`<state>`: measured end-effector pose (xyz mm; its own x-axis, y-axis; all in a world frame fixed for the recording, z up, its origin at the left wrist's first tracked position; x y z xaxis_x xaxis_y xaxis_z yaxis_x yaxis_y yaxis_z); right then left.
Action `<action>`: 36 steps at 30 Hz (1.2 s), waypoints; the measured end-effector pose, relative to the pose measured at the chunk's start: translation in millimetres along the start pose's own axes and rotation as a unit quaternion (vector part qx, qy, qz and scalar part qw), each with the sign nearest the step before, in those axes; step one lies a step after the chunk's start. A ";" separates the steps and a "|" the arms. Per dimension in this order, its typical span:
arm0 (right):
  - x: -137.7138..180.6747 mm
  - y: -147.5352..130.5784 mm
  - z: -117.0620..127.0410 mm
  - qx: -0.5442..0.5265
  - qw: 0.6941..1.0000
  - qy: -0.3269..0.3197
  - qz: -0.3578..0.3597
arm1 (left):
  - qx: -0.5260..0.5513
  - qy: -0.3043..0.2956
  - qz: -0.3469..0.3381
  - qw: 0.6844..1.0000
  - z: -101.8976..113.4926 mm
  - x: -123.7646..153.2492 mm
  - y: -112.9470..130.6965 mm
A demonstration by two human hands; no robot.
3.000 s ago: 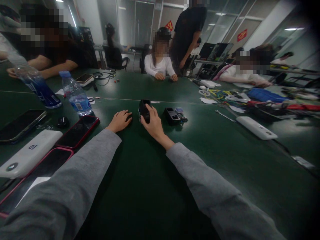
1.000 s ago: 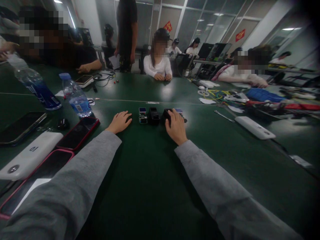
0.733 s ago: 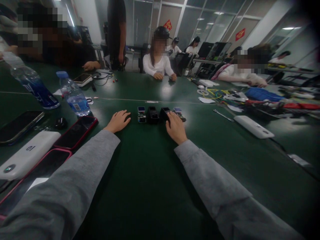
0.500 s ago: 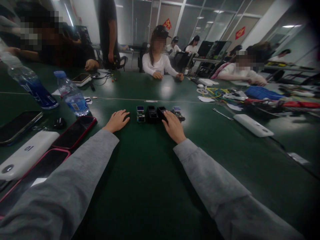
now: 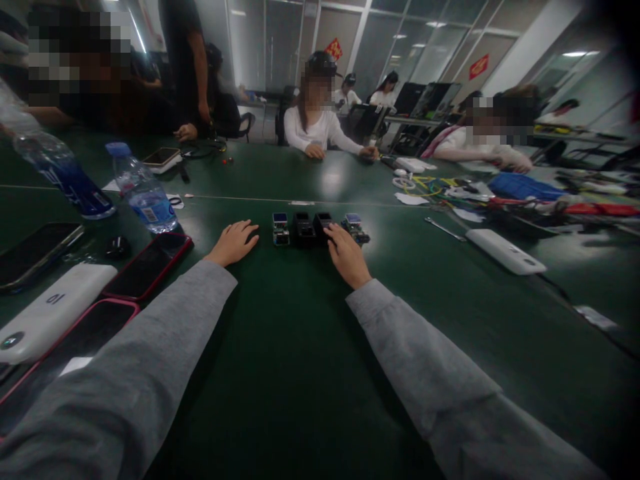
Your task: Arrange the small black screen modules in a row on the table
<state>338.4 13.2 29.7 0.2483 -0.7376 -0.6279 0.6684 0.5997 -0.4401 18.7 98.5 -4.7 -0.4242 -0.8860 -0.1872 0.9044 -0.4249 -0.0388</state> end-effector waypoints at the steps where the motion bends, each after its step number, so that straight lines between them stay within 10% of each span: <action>1: 0.1 0.7 0.4 0.001 1.000 0.003 -0.001 | 0.001 0.001 0.000 1.000 -0.2 0.1 -0.2; 36: 1.7 13.5 3.7 0.008 0.996 0.026 -0.083 | -0.011 -0.008 0.006 1.000 9.6 2.7 5.7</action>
Point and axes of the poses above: each hand's wrist, its own x-axis away from the middle knuckle, its own z-axis out of the back of the hand, y = z × x, the point moved 5 cm from there along -x, towards the middle knuckle, and after that the axes turned 14 degrees about -x, right-handed, at the moved point
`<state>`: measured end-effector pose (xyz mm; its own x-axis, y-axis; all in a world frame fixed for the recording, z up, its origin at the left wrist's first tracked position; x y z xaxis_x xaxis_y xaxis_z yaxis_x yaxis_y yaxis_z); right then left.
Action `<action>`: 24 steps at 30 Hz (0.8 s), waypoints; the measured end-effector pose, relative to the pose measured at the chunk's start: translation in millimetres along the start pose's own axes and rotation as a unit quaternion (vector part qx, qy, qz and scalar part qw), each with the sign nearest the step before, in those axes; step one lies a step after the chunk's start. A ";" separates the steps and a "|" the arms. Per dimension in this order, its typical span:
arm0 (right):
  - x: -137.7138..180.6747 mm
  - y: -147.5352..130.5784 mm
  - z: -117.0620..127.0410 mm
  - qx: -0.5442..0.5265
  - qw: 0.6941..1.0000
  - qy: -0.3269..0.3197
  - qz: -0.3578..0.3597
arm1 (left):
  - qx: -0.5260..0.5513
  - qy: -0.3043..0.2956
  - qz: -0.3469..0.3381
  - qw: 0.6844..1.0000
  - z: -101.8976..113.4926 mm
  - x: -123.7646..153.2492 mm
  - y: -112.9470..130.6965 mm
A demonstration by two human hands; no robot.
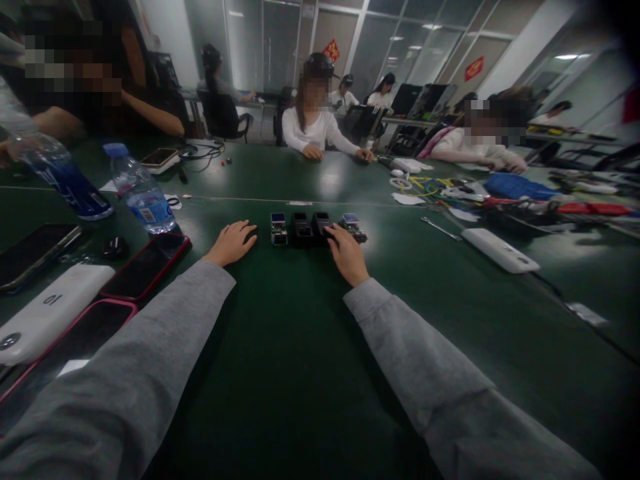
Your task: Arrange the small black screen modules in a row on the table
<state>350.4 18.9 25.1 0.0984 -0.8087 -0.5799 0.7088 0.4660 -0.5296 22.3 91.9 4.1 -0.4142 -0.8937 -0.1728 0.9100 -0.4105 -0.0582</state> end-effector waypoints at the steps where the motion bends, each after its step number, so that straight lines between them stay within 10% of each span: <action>1: 0.2 -0.1 0.1 -0.002 1.000 0.001 0.001 | 0.000 0.000 0.000 1.000 0.0 0.0 0.1; 16: -3.7 -1.3 10.4 0.043 0.998 0.016 0.034 | 0.011 0.020 0.001 1.000 -6.4 -1.2 -2.9; 24: -6.4 58.4 47.5 0.078 0.991 0.096 -0.047 | 0.008 0.013 -0.002 1.000 -4.2 -0.5 -1.5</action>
Point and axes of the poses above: each hand's wrist, its own x-axis away from the middle knuckle, its own z-axis out of the back of the hand, y = z × x, the point moved 5 cm from there along -x, towards the middle knuckle, and after that the axes turned 14 degrees about -x, right-handed, at the moved point
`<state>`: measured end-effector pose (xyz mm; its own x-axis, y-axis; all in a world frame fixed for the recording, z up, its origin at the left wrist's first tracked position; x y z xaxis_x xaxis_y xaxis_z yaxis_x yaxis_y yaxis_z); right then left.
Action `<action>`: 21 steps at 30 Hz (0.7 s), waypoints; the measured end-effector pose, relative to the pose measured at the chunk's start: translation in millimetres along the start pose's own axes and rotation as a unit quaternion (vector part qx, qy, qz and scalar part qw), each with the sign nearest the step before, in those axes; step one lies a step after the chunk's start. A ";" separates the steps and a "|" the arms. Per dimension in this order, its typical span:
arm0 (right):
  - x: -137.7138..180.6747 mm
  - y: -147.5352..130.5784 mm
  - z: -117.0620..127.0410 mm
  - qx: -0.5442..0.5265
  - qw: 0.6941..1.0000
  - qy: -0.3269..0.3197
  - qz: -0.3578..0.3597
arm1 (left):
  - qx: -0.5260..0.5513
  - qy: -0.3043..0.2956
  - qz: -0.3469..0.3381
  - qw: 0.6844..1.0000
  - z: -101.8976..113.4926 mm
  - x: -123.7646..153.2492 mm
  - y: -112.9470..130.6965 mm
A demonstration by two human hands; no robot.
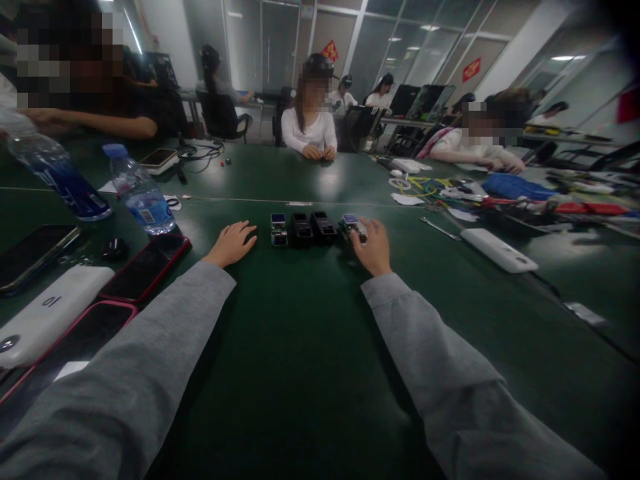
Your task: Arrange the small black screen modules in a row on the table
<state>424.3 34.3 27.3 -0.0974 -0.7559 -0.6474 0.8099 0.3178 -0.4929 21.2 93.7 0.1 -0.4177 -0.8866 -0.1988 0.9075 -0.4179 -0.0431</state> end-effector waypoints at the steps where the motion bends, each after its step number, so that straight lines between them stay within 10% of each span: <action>1: -0.1 5.2 -1.4 -0.010 1.000 -0.011 -0.012 | 0.001 0.000 0.000 1.000 0.5 0.2 0.1; 21: 2.6 2.1 -27.0 -0.084 0.982 -0.163 0.054 | 0.008 -0.002 0.004 1.000 0.6 0.5 -0.1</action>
Point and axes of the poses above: each hand's wrist, its own x-axis away from the middle knuckle, its own z-axis out of the back of the hand, y = z × x, the point moved 5 cm from there along -x, towards the middle knuckle, and after that the axes turned 14 degrees about -x, right-handed, at the moved point
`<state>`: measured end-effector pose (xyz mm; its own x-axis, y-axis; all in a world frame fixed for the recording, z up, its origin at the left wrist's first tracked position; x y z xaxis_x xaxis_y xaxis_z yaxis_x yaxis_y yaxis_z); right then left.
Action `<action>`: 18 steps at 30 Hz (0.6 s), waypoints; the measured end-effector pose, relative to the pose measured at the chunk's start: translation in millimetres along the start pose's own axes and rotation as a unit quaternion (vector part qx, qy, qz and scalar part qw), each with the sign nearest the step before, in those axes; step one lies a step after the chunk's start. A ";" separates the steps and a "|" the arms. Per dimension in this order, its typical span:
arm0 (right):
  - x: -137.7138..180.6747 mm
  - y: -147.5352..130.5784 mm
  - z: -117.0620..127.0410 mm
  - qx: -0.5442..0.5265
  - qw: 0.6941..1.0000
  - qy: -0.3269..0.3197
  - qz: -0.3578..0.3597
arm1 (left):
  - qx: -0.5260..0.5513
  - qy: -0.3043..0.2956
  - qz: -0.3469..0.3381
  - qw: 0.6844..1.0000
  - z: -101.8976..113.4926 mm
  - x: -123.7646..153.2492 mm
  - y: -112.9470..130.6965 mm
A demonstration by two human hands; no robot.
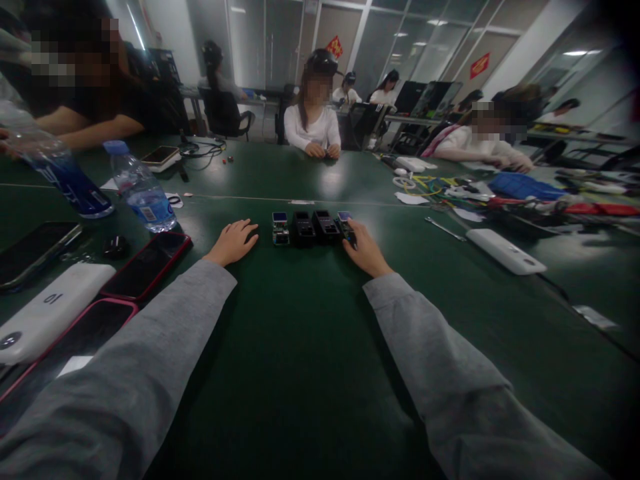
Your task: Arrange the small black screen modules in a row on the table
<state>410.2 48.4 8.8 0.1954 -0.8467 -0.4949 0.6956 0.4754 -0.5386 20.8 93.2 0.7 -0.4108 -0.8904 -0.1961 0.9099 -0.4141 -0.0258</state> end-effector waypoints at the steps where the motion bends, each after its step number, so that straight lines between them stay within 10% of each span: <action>1: 0.2 -0.2 0.0 0.005 1.000 -0.002 -0.001 | 0.000 0.001 0.000 1.000 -0.2 -0.2 -0.1; 18: 3.9 6.3 -1.1 0.066 0.997 0.010 -0.026 | -0.005 -0.012 -0.003 1.000 1.0 -0.2 1.0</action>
<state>414.6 48.4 2.8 0.1436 -0.8633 -0.4838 0.7902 0.3943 -0.4692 21.8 92.7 1.7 -0.4168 -0.8925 -0.1724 0.9082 -0.4170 -0.0368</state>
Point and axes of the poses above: each hand's wrist, its own x-axis away from the middle knuckle, its own z-axis out of the back of the hand, y = z × x, the point moved 5 cm from there along -x, towards the middle knuckle, and after that the axes turned 14 degrees about -x, right-handed, at the moved point
